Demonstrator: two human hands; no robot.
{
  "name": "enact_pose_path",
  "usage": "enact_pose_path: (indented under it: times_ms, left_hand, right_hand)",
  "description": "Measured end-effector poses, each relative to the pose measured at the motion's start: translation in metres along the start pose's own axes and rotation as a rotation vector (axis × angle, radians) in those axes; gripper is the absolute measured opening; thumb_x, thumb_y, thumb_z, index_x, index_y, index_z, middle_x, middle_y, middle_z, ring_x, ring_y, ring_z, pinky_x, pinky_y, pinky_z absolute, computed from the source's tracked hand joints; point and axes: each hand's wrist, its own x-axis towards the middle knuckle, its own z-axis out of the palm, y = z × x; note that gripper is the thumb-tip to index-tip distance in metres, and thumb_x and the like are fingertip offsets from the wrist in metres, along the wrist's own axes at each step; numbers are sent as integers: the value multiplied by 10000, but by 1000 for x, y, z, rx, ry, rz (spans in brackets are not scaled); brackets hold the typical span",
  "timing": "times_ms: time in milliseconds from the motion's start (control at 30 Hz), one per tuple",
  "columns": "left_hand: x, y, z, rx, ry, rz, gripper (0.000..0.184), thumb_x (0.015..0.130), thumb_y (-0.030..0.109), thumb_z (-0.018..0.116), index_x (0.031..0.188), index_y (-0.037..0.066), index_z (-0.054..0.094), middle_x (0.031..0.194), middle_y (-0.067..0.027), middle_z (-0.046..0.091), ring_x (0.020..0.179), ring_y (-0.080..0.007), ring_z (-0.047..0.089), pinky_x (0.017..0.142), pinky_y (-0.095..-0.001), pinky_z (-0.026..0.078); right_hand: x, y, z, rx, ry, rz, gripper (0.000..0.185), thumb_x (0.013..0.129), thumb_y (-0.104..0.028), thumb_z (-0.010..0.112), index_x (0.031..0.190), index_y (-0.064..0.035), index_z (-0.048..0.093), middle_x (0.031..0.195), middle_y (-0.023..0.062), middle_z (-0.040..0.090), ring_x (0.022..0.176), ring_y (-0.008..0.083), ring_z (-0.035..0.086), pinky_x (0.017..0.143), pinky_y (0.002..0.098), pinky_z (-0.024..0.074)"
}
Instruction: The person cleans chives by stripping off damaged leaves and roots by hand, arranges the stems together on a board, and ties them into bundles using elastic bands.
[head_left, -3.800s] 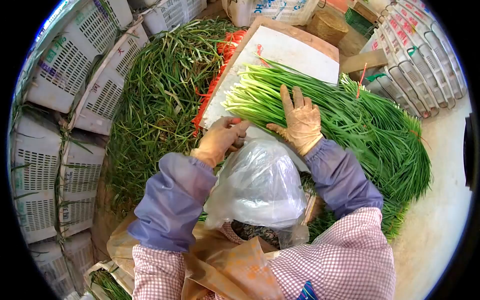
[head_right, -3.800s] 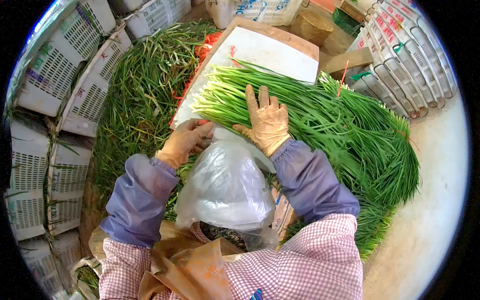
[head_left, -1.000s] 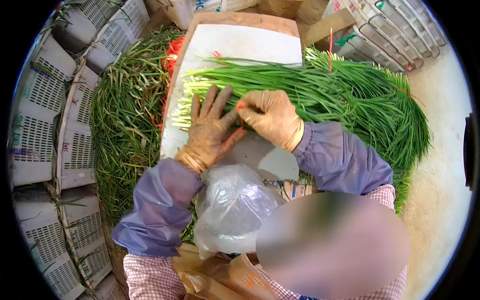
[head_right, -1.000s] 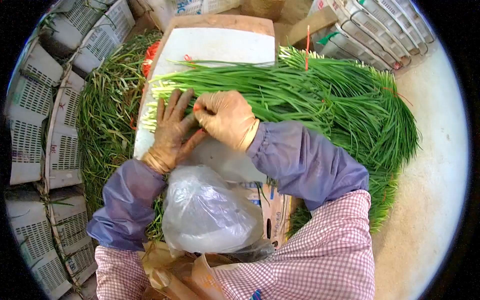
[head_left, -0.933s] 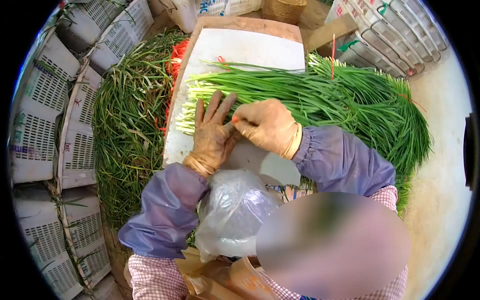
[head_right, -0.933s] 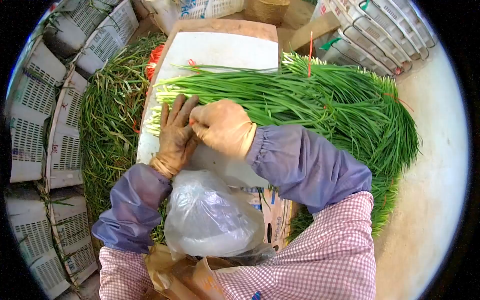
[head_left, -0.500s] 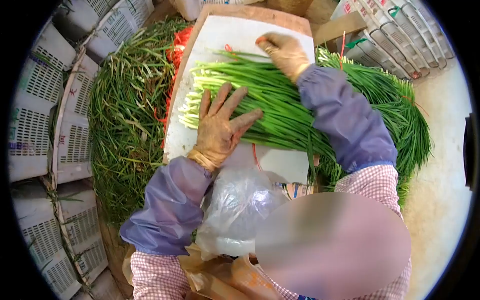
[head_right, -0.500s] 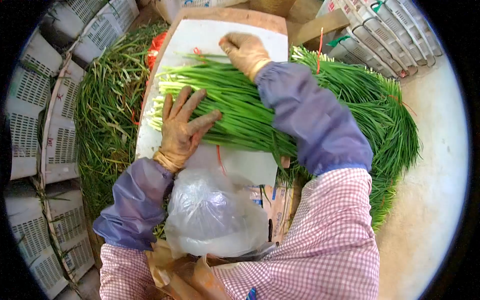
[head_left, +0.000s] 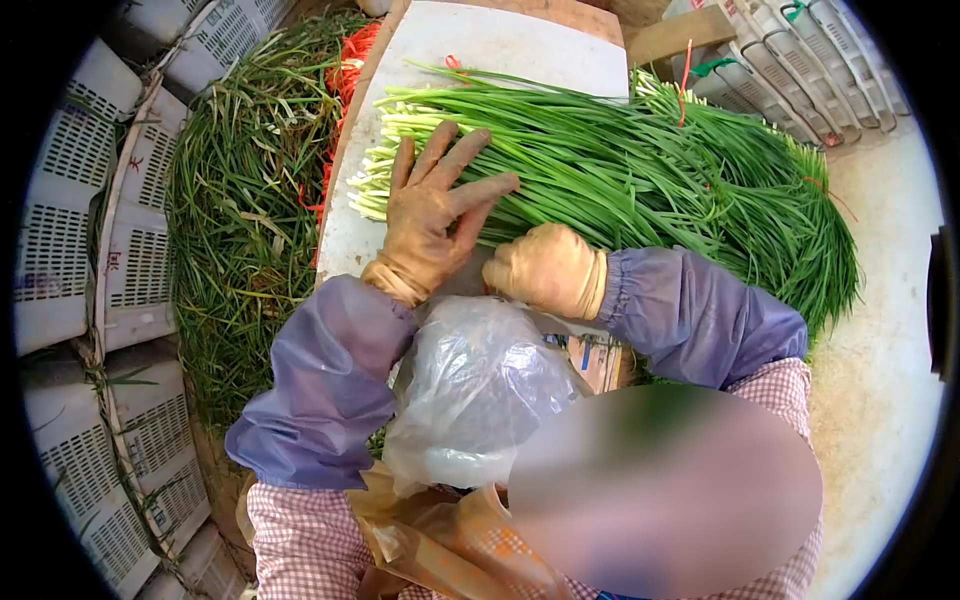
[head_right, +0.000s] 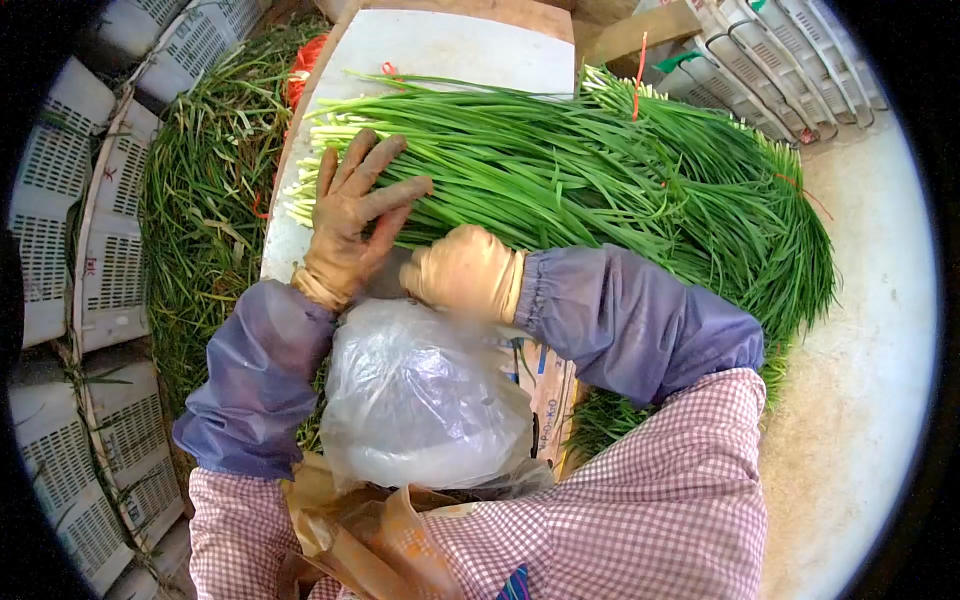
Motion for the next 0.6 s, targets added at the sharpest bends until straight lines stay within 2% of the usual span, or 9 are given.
enact_pose_path:
  times_ms: [33, 67, 133, 167, 233, 267, 367, 533, 600]
  left_hand:
    - [1, -2, -5, -104, -45, -24, 376, 753, 96, 585, 1069, 292, 644, 1321, -69, 483, 1284, -342, 354, 1077, -508, 167]
    - [0, -4, -8, -207, -89, -48, 406, 722, 42, 546, 1059, 243, 647, 1341, -82, 467, 1310, -352, 319, 1090, -514, 124]
    - [-2, -4, -14, -263, -91, -55, 407, 686, 41, 548, 1040, 214, 647, 1345, -92, 458, 1310, -365, 314, 1087, -534, 133]
    - [-1, -5, -17, -320, -97, -61, 410, 650, 40, 550, 1021, 185, 647, 1350, -101, 450, 1311, -378, 309, 1084, -554, 142]
    - [-1, -4, -19, -312, -114, -55, 337, 622, 108, 632, 955, 152, 662, 1366, -95, 430, 1320, -369, 290, 1083, -556, 139]
    - [-1, -2, -19, -256, -118, -40, 293, 615, 136, 663, 908, 146, 675, 1372, -89, 422, 1322, -358, 286, 1082, -556, 141]
    - [-7, -3, -4, -152, -95, -33, 228, 603, 193, 710, 824, 138, 693, 1383, -77, 411, 1326, -336, 282, 1080, -555, 139]
    - [-12, 1, 5, -137, -23, -93, 192, 610, 213, 730, 786, 147, 695, 1377, -53, 423, 1329, -311, 287, 1077, -552, 125]
    - [-10, 4, 8, -128, -8, -110, 180, 619, 213, 731, 783, 149, 695, 1371, -56, 431, 1326, -313, 292, 1075, -553, 126]
  right_hand:
    - [2, 1, -7, -5, -1, -4, 94, 715, -171, 566, 696, -79, 573, 648, 94, 588, 561, 287, 608, 496, 395, 494]
    - [5, 1, -14, 60, 173, 108, 92, 747, -167, 589, 732, -76, 585, 658, 97, 592, 576, 288, 605, 505, 381, 488]
    - [9, 4, -20, 245, 498, 216, 68, 801, -115, 626, 814, -50, 609, 693, 125, 608, 610, 313, 600, 514, 350, 478]
    - [11, 5, -20, 230, 509, 208, 68, 801, -115, 626, 814, -50, 609, 693, 125, 608, 610, 313, 600, 514, 350, 478]
    - [13, 1, -19, 358, 632, 277, 52, 800, -81, 632, 834, -43, 619, 668, 115, 597, 575, 266, 589, 507, 318, 460]
    - [15, -2, -19, 512, 655, 413, 44, 813, -69, 622, 832, -29, 620, 650, 108, 579, 542, 212, 556, 503, 292, 438]
    - [21, -2, -25, 681, 629, 566, 68, 825, -91, 615, 832, -24, 621, 630, 115, 555, 527, 175, 521, 506, 284, 425]
    - [29, 9, -44, 415, 365, 390, 109, 761, -143, 606, 786, -37, 605, 662, 158, 573, 587, 338, 553, 528, 370, 442]
    - [37, 28, -58, 467, 288, 320, 145, 782, -185, 600, 840, -57, 637, 700, 159, 594, 616, 333, 576, 566, 378, 467]
